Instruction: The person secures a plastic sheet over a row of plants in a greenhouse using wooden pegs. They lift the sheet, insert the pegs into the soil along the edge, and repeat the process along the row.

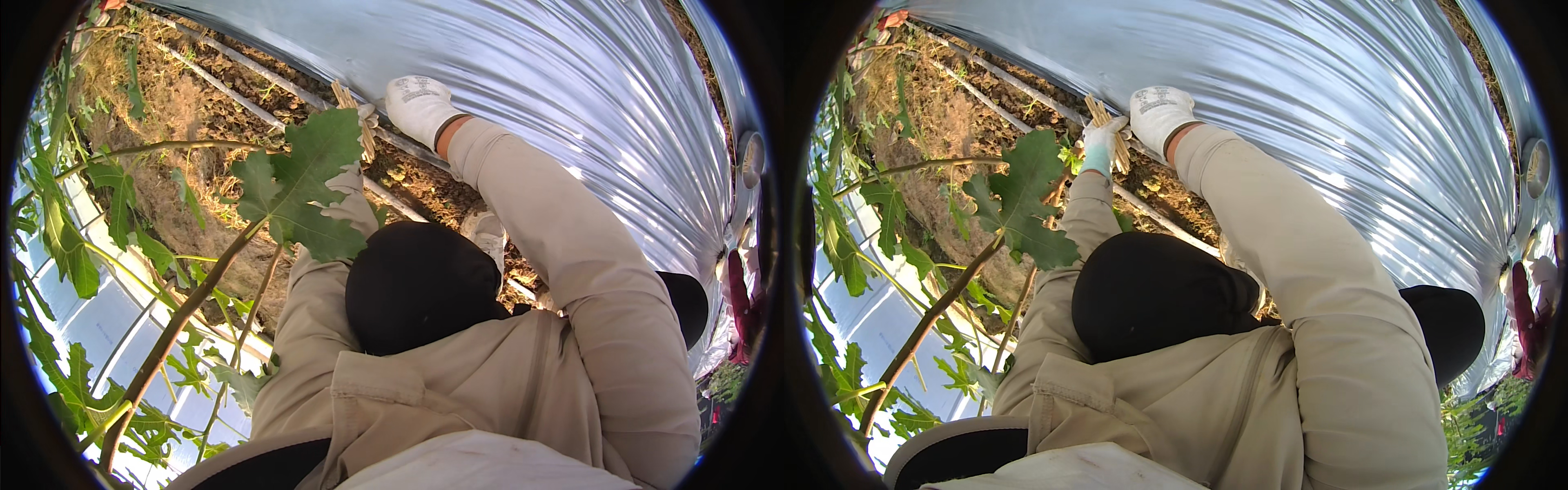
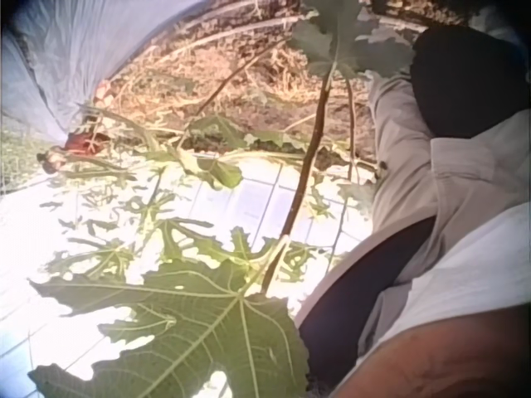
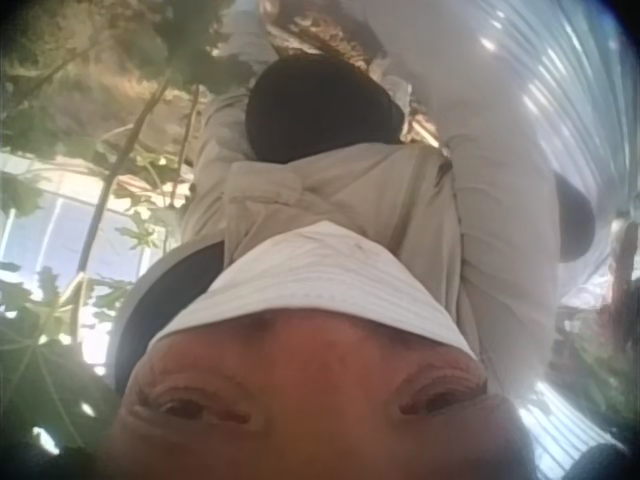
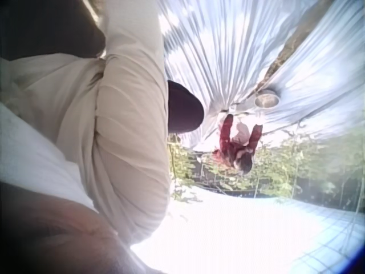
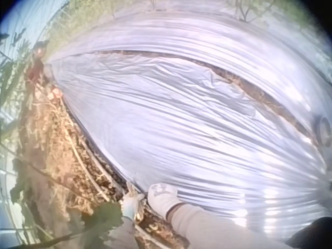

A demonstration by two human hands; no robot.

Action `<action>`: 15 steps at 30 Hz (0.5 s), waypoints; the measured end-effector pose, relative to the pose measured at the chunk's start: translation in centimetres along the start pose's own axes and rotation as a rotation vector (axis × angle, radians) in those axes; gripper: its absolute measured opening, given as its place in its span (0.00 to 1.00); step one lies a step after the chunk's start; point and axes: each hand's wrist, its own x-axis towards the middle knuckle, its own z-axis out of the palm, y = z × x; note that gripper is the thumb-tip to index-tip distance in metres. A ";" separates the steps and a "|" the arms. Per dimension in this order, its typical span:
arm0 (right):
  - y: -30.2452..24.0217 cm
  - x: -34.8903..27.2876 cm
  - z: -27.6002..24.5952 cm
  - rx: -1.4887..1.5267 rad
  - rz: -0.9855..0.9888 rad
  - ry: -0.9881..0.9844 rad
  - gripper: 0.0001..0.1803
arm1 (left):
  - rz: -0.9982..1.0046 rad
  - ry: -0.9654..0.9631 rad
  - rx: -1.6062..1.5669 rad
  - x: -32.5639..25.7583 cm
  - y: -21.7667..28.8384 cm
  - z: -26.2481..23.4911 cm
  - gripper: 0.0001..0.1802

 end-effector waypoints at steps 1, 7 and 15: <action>0.3 -0.1 0.1 0.048 0.005 0.016 0.14 | 0.019 -0.029 -0.047 0.3 0.0 -0.1 0.06; 2.4 -0.5 0.2 0.326 0.086 -0.040 0.20 | -0.025 -0.039 -0.075 0.2 -0.2 -0.2 0.07; 2.2 0.0 1.7 0.655 0.239 -0.201 0.17 | -0.065 0.014 0.007 -0.9 0.8 0.2 0.08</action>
